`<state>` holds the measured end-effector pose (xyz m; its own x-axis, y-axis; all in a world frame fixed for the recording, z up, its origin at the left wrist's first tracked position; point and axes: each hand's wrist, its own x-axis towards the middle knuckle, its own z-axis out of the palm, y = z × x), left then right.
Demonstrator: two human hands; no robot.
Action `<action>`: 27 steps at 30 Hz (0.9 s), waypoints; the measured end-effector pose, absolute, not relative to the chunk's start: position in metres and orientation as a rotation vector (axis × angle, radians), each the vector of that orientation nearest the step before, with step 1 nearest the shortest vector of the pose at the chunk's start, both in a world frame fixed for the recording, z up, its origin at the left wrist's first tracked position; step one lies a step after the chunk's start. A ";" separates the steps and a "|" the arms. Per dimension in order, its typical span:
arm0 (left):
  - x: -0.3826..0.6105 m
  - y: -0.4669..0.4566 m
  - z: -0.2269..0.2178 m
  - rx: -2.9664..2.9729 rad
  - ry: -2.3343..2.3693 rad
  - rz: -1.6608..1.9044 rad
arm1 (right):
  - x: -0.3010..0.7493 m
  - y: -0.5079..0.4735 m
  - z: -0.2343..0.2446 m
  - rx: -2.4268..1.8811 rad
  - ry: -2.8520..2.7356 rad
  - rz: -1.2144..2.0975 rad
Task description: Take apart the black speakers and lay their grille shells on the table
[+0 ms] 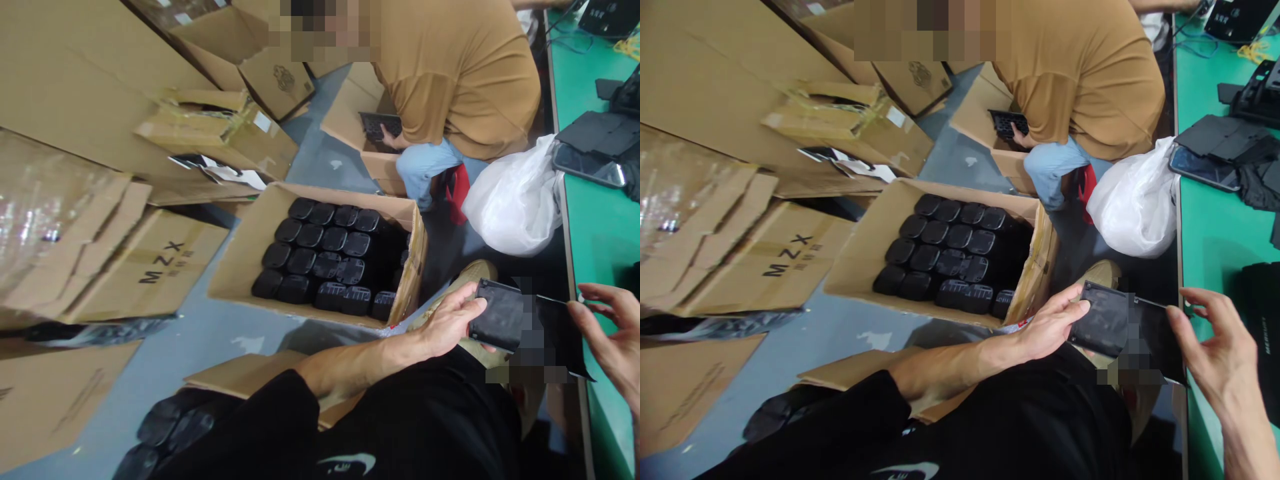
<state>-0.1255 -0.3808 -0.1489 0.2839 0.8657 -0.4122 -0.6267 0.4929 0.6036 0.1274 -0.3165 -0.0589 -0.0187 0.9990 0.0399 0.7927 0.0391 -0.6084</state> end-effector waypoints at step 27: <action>-0.135 -0.384 -0.141 0.504 0.644 1.051 | 0.156 -0.348 -0.074 -1.781 -0.779 1.492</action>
